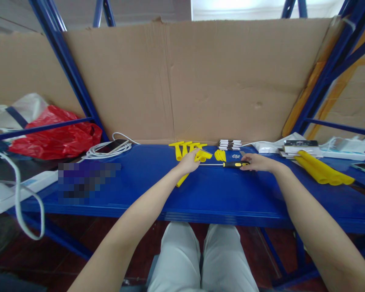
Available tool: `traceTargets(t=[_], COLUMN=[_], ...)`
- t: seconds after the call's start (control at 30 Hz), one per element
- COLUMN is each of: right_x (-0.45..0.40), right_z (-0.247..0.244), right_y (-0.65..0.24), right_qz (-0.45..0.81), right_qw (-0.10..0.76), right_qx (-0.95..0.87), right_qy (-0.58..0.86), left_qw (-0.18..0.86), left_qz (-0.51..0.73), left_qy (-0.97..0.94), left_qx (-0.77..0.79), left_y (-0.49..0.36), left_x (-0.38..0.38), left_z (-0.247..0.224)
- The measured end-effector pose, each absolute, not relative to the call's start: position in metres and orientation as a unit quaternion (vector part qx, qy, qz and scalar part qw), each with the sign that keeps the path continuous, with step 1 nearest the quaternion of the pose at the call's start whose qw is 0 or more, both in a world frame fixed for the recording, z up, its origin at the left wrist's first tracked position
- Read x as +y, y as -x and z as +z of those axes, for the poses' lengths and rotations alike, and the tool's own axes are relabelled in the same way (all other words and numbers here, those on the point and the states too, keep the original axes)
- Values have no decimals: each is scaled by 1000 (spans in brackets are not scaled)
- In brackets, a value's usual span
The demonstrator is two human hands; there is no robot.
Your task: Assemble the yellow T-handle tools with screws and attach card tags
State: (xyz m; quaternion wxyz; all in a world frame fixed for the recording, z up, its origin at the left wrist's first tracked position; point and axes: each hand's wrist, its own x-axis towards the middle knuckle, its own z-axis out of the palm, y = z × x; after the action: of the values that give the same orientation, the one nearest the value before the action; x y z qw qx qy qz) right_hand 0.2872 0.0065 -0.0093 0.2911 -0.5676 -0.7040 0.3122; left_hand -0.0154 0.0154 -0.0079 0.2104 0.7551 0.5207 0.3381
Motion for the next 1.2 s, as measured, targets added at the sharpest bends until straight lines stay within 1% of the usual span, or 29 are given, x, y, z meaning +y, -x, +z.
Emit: traceTargets(t=[0.1,0.27,0.4,0.5,0.6,0.7,0.8,1.0,1.2], right_x=[7,21,36,45,51,56,60,63,65], right_z=[-6,-4,-3,-4,-6,-9,-8,-1,3], right_y=[-292,-303,-307,-306,-303,-299,-294,-276,-260], right_qz=[283,163,116,68,37,-2,-37,-62,-58], right_qw=[296,355,353,314,243,174,127,61,37], right_qx=[-709,-684,-703,-713,-728,-757,-780,-796,-774], right_qy=[574,616,607,624,641,630,611,598,629], left_qw=[209,207,188,168,156,138,119,115,96], left_qz=[340,335,319,319,321,308,284,264,256], left_qy=[-762,-787,-798,-803,-805,-810,-817,-833,-835], left_qx=[509,475,476,474,473,480,487,473,477], left_y=[16,16,16,17,18,19,18,16,16], left_x=[15,12,14,18,20,19,16,13,12], left_z=[-9,-8,-8,-9,-9,-8,-7,-7,-7])
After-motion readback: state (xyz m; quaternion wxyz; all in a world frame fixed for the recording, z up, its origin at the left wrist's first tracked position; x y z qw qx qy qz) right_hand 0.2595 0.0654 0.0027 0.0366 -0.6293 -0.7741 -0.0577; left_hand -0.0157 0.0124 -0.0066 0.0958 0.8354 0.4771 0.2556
